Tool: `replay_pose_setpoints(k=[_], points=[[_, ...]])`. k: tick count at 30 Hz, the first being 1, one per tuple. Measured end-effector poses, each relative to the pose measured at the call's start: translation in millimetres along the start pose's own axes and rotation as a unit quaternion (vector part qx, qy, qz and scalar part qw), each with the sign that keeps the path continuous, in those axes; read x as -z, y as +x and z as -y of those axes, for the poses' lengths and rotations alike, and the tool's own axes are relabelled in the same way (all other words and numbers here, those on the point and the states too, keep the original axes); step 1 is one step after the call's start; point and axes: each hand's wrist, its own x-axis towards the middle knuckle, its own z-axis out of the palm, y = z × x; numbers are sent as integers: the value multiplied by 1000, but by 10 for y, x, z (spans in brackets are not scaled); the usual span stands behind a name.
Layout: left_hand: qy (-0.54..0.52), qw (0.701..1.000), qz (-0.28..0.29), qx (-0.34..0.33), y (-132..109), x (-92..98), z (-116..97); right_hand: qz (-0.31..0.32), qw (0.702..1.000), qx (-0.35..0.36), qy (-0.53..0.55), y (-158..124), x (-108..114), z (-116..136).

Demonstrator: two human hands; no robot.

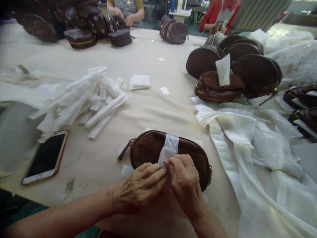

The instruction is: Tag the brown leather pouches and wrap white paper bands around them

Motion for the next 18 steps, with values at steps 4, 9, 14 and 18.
replay_pose_setpoints(k=[4, 9, 14, 18], points=[[57, 998, 8, -8, -8, -50, -30, -14, 1000, -4, 10, 6, 8, 8], [86, 996, 4, -10, -56, -97, -24, -35, 999, -25, 6, -14, 13, 32], [101, 995, 4, -27, -79, -124, -15, -29, 998, -55, -15, -36, -23, 34], [116, 993, -3, -37, -73, -129, -2, -42, 997, -65, -23, -10, -43, 64]])
